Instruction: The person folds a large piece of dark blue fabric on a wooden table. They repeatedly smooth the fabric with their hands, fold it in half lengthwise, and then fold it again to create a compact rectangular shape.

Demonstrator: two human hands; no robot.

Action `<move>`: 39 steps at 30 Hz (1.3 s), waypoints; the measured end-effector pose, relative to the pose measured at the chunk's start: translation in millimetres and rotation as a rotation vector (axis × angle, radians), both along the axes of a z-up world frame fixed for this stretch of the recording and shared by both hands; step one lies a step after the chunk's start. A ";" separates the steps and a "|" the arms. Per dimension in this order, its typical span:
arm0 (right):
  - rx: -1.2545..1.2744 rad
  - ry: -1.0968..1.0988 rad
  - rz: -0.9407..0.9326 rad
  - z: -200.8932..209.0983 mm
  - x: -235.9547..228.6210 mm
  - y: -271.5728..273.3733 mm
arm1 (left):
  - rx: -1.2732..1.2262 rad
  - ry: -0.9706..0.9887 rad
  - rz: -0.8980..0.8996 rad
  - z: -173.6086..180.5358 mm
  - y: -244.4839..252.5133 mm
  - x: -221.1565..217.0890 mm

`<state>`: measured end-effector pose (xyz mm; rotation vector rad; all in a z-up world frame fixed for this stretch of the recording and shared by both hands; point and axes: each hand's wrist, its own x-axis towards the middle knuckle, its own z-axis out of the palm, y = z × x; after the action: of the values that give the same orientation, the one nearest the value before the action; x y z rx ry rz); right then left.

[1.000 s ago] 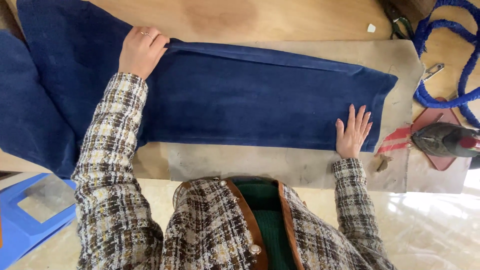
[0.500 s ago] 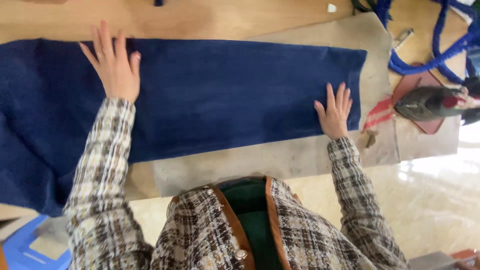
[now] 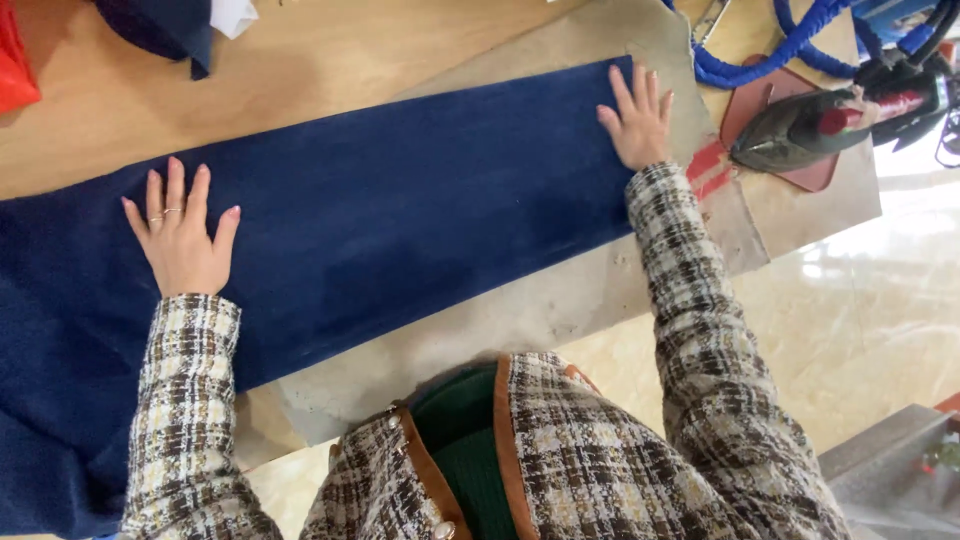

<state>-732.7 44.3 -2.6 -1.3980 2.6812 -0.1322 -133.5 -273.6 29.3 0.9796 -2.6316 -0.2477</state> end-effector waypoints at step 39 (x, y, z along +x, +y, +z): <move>-0.062 -0.096 -0.135 29.1 99.8 200.1 | 0.087 -0.120 0.340 0.2 231.9 33.4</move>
<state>-633.0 244.4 26.5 -1.1933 2.7118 -0.2886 -100.0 -41.7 29.5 1.4902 -2.5193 -0.2294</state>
